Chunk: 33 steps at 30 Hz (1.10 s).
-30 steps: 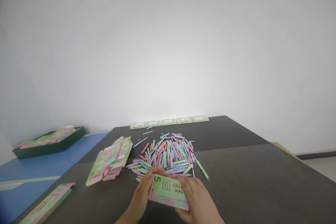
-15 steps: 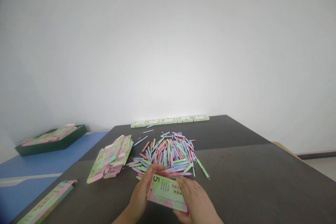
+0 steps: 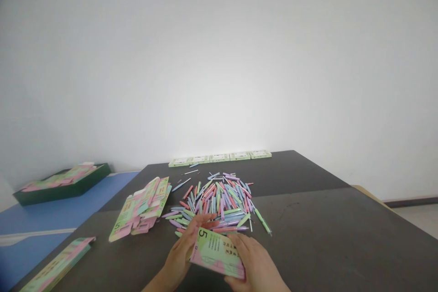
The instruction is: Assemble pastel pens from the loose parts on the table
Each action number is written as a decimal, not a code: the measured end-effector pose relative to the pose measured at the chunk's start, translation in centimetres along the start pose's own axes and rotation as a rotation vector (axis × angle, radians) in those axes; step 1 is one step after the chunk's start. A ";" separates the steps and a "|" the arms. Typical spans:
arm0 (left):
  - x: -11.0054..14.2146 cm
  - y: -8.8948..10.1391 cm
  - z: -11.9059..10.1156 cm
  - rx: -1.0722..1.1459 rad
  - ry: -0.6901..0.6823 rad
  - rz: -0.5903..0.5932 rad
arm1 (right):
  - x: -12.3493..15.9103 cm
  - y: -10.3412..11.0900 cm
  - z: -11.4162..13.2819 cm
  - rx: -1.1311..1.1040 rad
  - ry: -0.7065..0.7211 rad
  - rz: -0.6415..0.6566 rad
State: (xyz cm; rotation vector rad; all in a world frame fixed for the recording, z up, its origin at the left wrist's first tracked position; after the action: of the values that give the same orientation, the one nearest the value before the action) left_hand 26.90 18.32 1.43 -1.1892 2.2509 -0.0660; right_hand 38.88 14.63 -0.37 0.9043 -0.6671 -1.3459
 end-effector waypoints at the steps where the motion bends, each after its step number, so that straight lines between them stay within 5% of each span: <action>1: 0.1 0.3 0.1 -0.072 -0.005 -0.009 | 0.0 0.1 0.0 0.008 0.000 -0.006; 5: 0.4 0.3 -0.2 -0.222 0.002 0.020 | 0.1 0.3 0.2 0.018 0.027 -0.001; 11: 0.0 -2.8 -1.2 0.187 0.165 0.200 | 0.1 -0.1 -0.1 -0.038 0.034 0.028; 16: 0.0 -3.2 -2.0 0.234 0.206 0.254 | 0.1 -0.3 -0.1 -0.132 0.051 0.049; 27: 0.1 0.4 -2.0 -0.358 -0.246 -0.004 | 0.3 -0.3 1.1 -0.168 0.062 0.040; 30: 0.3 0.1 -2.3 -0.479 -0.214 0.041 | 0.3 -0.4 1.2 -0.142 0.055 0.020; 33: 0.4 -1.2 -3.0 -0.690 -0.171 0.207 | 0.2 -0.7 0.7 -0.063 0.030 0.006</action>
State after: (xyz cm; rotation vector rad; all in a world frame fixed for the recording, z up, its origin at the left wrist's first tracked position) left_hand 26.01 16.64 4.08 -1.2101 2.2887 0.9213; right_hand 38.00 14.32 -0.64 0.8698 -0.6001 -1.3386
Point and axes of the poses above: each hand's wrist, its own x-axis away from the middle knuckle, its own y-axis out of the back of the hand, z = x × y, the point moved 10 cm from there along -x, towards the middle knuckle, and after that the axes turned 15 degrees about -y, right-handed, at the moved point
